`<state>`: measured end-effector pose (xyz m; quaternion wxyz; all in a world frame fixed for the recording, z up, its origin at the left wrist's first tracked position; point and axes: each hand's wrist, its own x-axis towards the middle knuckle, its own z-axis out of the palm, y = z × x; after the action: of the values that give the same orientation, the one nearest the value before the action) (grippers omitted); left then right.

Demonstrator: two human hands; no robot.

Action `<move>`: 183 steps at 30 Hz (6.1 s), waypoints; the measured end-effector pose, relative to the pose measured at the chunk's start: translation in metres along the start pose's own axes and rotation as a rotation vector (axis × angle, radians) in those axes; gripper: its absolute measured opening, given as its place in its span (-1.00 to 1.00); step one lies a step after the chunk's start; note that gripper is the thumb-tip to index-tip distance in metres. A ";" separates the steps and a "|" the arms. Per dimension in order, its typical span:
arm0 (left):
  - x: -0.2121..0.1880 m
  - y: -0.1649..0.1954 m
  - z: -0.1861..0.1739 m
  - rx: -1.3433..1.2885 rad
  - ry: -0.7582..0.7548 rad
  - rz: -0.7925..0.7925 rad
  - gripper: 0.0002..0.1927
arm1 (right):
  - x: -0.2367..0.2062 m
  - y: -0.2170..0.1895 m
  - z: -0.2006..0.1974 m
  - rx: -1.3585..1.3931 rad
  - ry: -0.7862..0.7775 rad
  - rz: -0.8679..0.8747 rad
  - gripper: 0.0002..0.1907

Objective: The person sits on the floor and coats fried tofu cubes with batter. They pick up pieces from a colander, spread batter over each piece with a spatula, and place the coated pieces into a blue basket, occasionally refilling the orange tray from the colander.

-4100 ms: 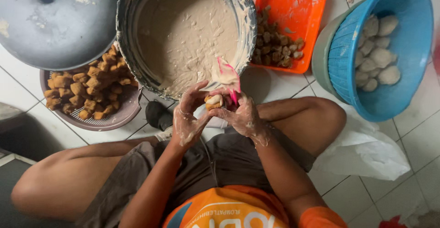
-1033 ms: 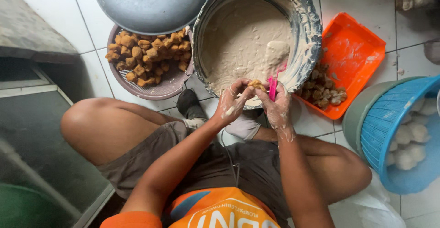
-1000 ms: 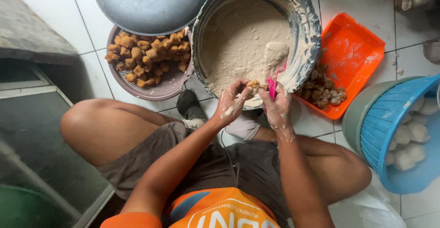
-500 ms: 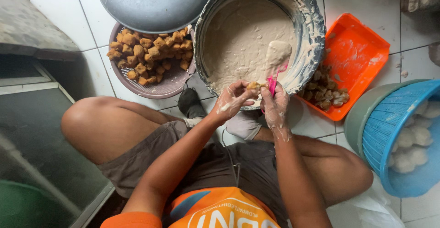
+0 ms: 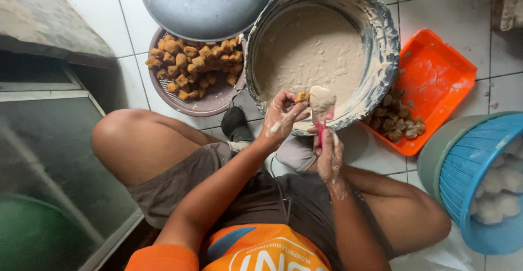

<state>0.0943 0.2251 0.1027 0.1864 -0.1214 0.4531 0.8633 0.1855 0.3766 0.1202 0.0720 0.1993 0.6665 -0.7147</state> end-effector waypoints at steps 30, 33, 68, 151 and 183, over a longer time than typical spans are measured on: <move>-0.018 0.117 0.017 0.858 -0.248 0.506 -0.25 | 0.001 -0.050 -0.051 -0.915 0.274 -0.612 -0.67; -0.018 0.142 0.014 1.189 -0.356 0.636 -0.24 | -0.003 -0.045 -0.045 -0.681 0.279 -0.510 -0.68; -0.011 0.048 0.036 0.678 -0.508 0.169 0.12 | -0.006 -0.038 -0.028 -0.121 0.146 -0.270 -0.63; 0.073 0.055 -0.124 1.276 0.497 0.732 -0.77 | 0.015 -0.022 -0.027 0.399 -0.123 0.157 -0.73; -0.010 -0.003 0.016 0.244 -0.126 -0.062 -0.65 | 0.004 -0.038 -0.015 -0.059 0.168 -0.100 -0.62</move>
<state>0.1037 0.2379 0.1130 0.2542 -0.0575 0.5381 0.8016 0.1707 0.3962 0.1527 -0.0141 0.2230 0.7000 -0.6783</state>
